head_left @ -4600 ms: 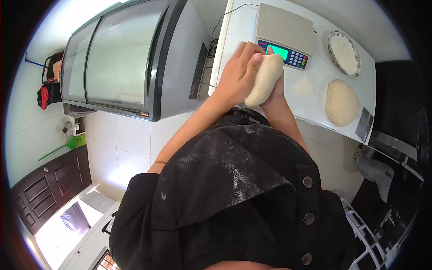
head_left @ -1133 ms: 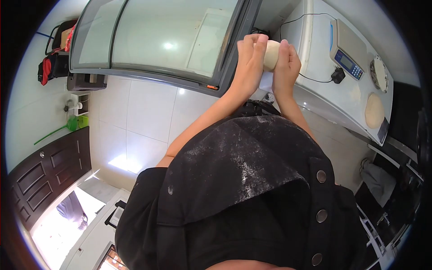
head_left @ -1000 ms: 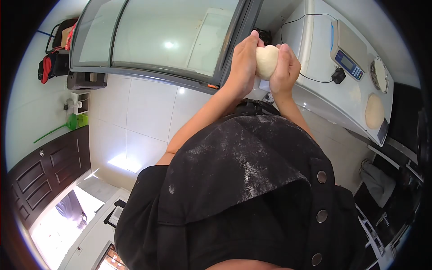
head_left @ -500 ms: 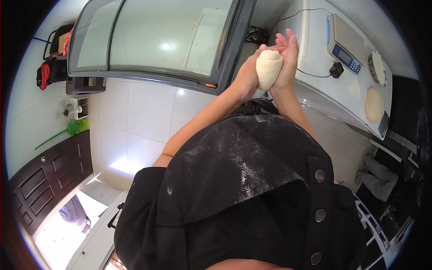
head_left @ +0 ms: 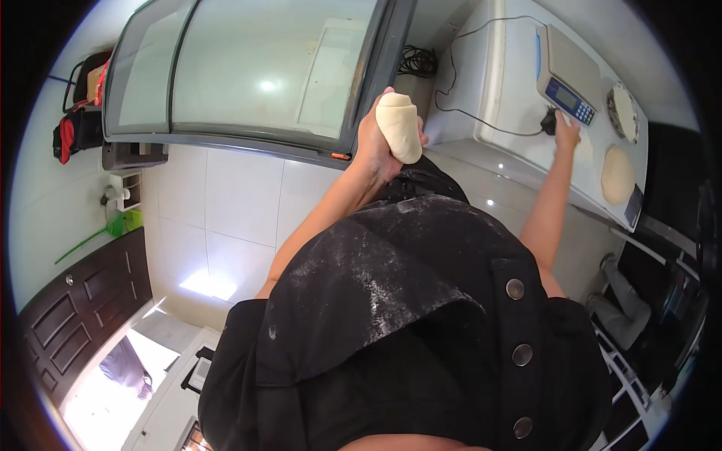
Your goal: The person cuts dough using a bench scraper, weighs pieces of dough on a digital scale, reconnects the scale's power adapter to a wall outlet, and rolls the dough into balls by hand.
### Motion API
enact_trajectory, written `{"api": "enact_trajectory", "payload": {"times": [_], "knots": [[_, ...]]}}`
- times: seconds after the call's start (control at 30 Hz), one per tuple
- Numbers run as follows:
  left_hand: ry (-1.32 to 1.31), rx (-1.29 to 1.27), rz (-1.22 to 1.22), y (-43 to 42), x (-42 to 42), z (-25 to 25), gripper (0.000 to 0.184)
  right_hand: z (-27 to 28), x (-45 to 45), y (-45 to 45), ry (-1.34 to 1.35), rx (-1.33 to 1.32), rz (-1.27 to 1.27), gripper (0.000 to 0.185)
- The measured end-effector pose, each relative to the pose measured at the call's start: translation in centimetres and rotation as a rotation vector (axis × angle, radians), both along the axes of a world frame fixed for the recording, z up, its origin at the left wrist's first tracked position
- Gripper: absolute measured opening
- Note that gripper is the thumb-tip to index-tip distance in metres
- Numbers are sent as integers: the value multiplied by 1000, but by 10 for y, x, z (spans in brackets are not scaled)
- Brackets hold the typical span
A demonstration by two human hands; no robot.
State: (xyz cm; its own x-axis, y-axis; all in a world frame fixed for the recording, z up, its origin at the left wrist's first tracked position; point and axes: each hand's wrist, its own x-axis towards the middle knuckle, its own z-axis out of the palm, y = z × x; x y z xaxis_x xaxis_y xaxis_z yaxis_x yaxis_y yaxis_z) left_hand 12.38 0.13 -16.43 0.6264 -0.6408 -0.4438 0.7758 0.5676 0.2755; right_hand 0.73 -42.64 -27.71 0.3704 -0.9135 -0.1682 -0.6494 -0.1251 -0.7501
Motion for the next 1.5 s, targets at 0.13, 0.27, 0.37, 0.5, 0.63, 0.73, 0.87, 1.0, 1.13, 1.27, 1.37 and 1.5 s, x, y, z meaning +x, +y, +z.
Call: {"api": "enact_trajectory", "payload": {"times": [0.13,0.27,0.37,0.5,0.63,0.73,0.87,1.0,1.13,1.27,1.37,1.5], "knots": [[58,96,-35,-3,13,3,23,-29,-8,-52,304,172,-7,75],[134,122,-43,-9,34,6,25,6,-6,-40,97,524,157,66],[205,96,-64,-17,47,-2,26,-6,-6,-46,-8,672,119,63],[244,32,-34,-25,68,-20,27,2,1,-22,7,605,152,59],[294,20,-52,-34,92,-27,28,37,18,13,57,609,222,58],[302,-74,-42,-40,117,-37,31,79,62,46,-83,601,227,55],[192,-238,-98,-51,164,-36,36,80,161,75,-624,683,375,51],[77,-276,-188,-83,223,-42,43,13,285,81,-894,912,313,43],[36,-281,-215,-136,281,-58,47,-108,380,61,-1161,1051,-94,32],[-6,-373,-282,-186,317,-90,49,-244,431,20,-1144,1026,-508,35],[-2,-437,-334,-211,320,-116,50,-335,450,-3,-1013,995,-819,39],[91,-421,-428,-218,323,-119,49,-441,469,-31,-1033,1027,-834,43]]}}
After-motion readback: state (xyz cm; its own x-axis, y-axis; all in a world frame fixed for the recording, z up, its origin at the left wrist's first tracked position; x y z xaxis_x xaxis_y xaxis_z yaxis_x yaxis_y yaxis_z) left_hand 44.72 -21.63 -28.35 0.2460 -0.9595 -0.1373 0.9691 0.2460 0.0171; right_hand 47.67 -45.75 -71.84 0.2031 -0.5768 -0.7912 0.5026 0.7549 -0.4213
